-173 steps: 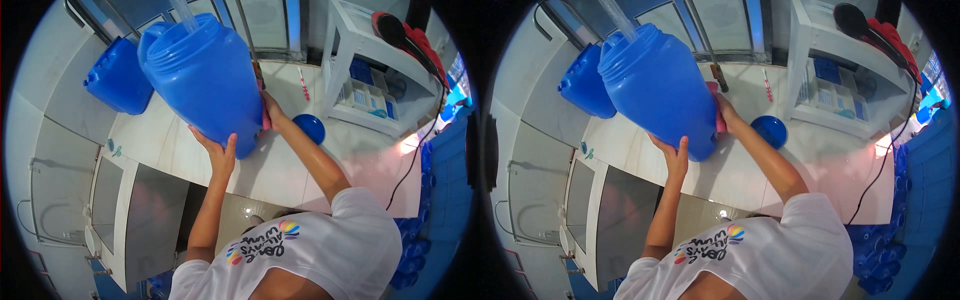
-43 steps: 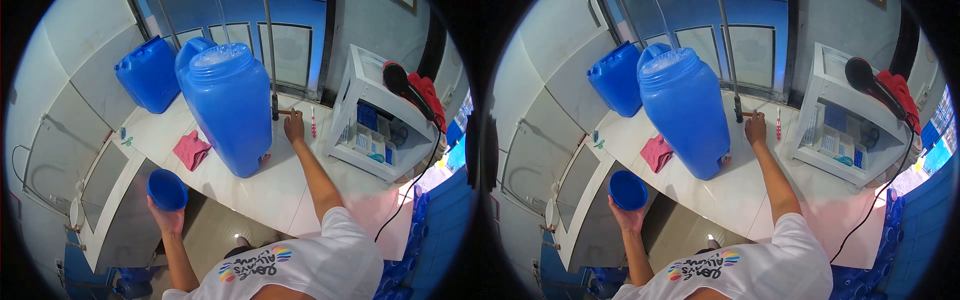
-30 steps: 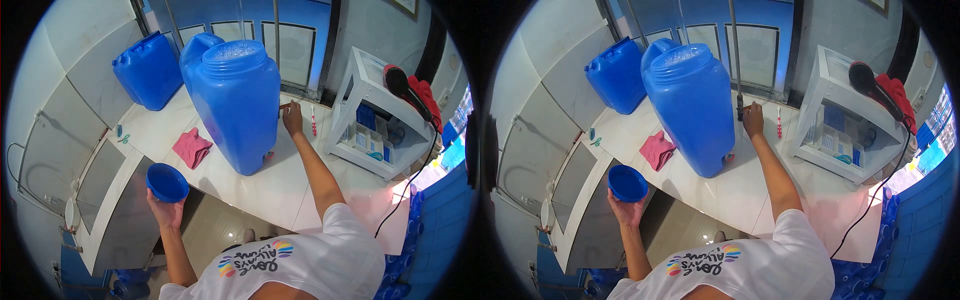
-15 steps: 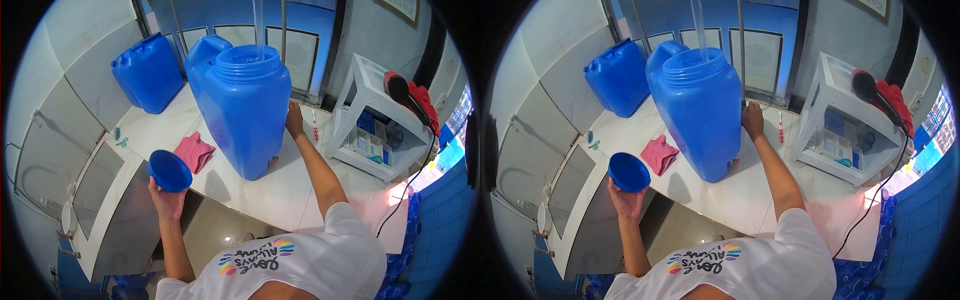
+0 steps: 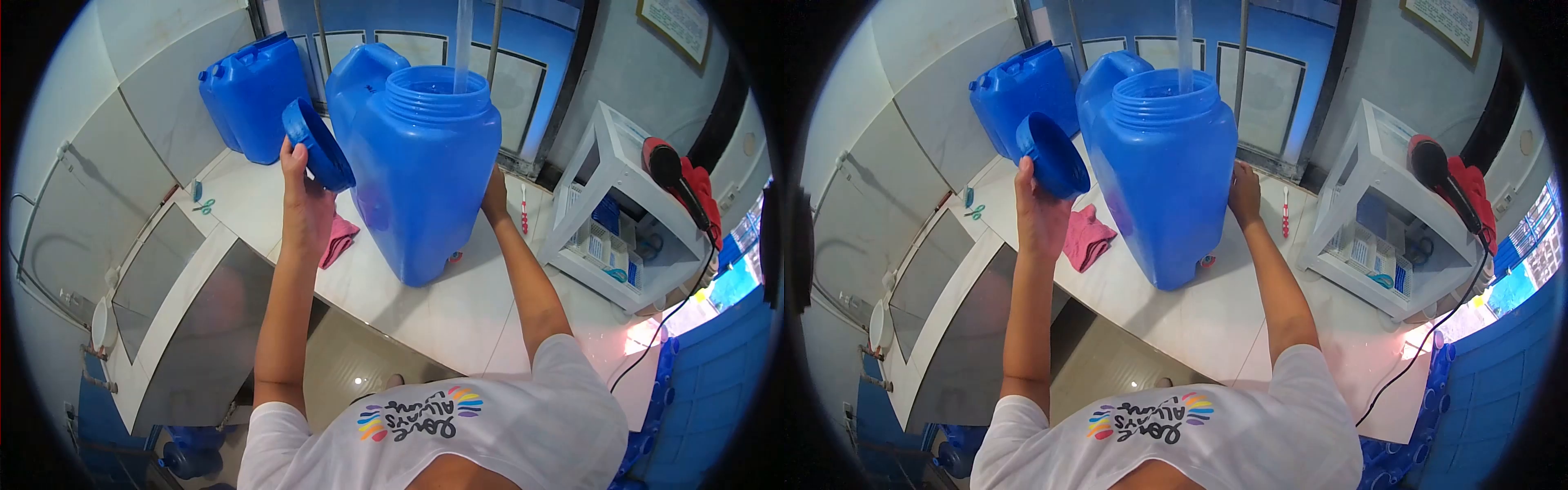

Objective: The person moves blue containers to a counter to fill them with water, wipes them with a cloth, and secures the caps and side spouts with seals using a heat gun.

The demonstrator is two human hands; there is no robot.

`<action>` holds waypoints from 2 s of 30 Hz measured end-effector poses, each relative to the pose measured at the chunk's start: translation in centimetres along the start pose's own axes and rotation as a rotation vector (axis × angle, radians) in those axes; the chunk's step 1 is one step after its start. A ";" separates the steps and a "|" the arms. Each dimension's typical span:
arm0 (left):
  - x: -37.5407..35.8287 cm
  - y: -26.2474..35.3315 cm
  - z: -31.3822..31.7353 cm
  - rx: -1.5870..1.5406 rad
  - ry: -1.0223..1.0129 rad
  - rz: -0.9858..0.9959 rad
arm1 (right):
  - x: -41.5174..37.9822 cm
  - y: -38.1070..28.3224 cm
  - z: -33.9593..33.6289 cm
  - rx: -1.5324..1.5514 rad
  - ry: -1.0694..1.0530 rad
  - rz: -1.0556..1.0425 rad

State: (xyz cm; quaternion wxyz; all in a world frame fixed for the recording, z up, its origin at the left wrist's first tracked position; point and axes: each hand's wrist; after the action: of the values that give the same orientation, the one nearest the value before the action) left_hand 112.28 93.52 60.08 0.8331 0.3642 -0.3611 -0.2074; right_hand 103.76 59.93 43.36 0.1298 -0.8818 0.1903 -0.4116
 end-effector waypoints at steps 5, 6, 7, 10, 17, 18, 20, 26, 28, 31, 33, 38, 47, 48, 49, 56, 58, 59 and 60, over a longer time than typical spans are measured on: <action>1.4 0.8 2.2 0.124 -0.055 0.043 | -0.6 1.6 0.5 -0.178 0.003 0.009; 1.5 1.0 2.6 0.124 -0.061 0.043 | -0.9 1.4 0.1 -0.159 0.001 0.032; 1.4 1.1 2.9 0.131 -0.069 0.057 | -1.3 1.2 -0.2 -0.139 0.000 0.056; 1.3 1.5 3.8 0.153 -0.079 0.077 | -2.5 1.7 -0.4 -0.178 -0.025 0.124; 1.7 1.7 4.7 0.192 -0.099 0.102 | -7.1 3.3 0.1 -0.208 -0.095 0.331; 1.7 1.7 4.8 0.195 -0.105 0.100 | -7.6 3.5 0.3 -0.184 -0.121 0.341; 1.8 1.8 5.1 0.206 -0.110 0.109 | -8.3 3.7 0.5 -0.159 -0.140 0.356; 2.5 1.7 5.3 0.262 -0.109 0.132 | -9.1 4.4 1.3 -0.172 -0.191 0.398; 2.5 1.9 5.5 0.258 -0.115 0.135 | -8.5 5.2 2.3 -0.027 -0.083 0.352; 2.7 1.7 5.2 0.204 -0.121 0.145 | -6.2 4.0 1.9 0.160 0.034 0.369; 2.7 1.8 5.2 0.157 -0.118 0.157 | -4.9 3.2 1.4 0.181 0.063 0.350; 2.8 2.0 5.2 0.112 -0.113 0.172 | -3.0 0.9 -0.1 0.245 0.074 0.312; 2.8 2.3 5.1 0.139 -0.098 0.165 | -1.7 0.9 0.4 0.181 0.071 0.210; 2.8 2.4 5.1 0.139 -0.097 0.164 | -1.7 0.8 0.4 0.162 0.073 0.207; 2.9 2.4 5.0 0.141 -0.105 0.157 | -1.7 0.8 0.4 0.142 0.074 0.205; 3.1 2.3 5.5 0.139 -0.114 0.152 | -3.2 1.2 -0.2 0.091 0.030 0.168; 3.3 2.3 5.7 0.147 -0.119 0.152 | -4.3 1.6 -0.2 -0.030 0.047 0.196; 3.4 2.2 5.8 0.153 -0.122 0.155 | -4.9 1.9 -0.1 -0.030 0.050 0.198; 3.5 2.2 5.8 0.155 -0.126 0.154 | -5.5 2.1 0.1 -0.054 0.055 0.222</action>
State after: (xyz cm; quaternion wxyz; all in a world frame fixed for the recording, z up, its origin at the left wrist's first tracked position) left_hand 110.36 90.21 66.10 0.7917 0.3848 -0.4544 -0.1369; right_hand 100.11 60.48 38.74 0.1454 -0.8470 0.3013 -0.4132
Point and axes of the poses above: each hand's wrist, its own x-axis towards the middle knuckle, its own z-axis out of the palm, y = z × x, and after that the axes turned 9 degrees about -y, right-handed
